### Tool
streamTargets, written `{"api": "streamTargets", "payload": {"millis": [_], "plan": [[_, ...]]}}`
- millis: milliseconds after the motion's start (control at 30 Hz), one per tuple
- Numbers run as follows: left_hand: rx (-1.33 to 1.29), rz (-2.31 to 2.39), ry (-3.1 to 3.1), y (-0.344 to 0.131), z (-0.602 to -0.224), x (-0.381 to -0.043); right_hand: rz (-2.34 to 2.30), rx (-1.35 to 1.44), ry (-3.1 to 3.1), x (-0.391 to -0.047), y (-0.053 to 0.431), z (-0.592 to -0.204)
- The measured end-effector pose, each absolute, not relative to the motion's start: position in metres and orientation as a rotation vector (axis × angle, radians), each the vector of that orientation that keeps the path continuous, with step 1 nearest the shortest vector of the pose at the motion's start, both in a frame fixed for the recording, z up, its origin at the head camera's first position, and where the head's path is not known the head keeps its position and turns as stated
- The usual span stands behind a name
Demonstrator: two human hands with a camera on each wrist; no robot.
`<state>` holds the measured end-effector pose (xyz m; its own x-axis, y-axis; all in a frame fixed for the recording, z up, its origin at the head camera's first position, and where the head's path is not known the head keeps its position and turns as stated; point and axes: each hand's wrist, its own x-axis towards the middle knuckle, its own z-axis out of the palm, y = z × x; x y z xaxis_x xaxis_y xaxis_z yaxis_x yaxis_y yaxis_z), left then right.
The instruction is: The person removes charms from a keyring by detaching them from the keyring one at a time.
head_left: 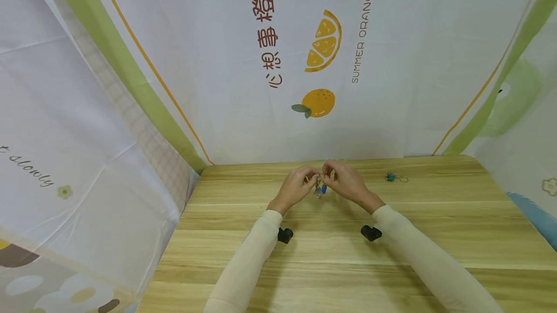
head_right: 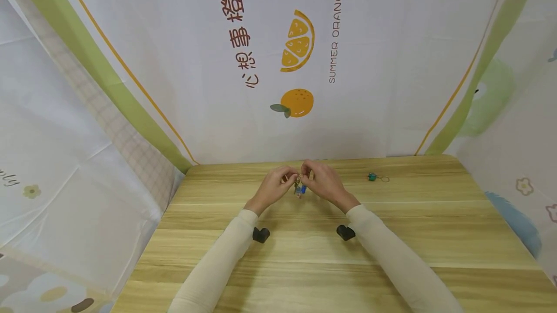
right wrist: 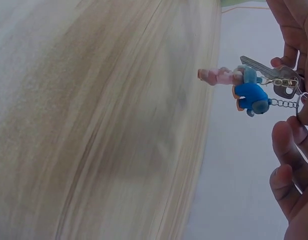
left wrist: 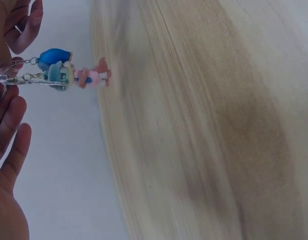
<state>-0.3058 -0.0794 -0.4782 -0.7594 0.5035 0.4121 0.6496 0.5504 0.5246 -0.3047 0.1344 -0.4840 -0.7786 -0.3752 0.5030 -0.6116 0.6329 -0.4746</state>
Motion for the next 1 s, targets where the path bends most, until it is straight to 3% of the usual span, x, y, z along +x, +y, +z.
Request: {"api": "streamTargets", "payload": {"millis": [1000], "plan": [[-1.001, -0.961, -2.563, -0.0753, -0.4766, -0.3038, 0.922, 0.784, -2.538, -0.3002, 0.1368, -0.4814]]}}
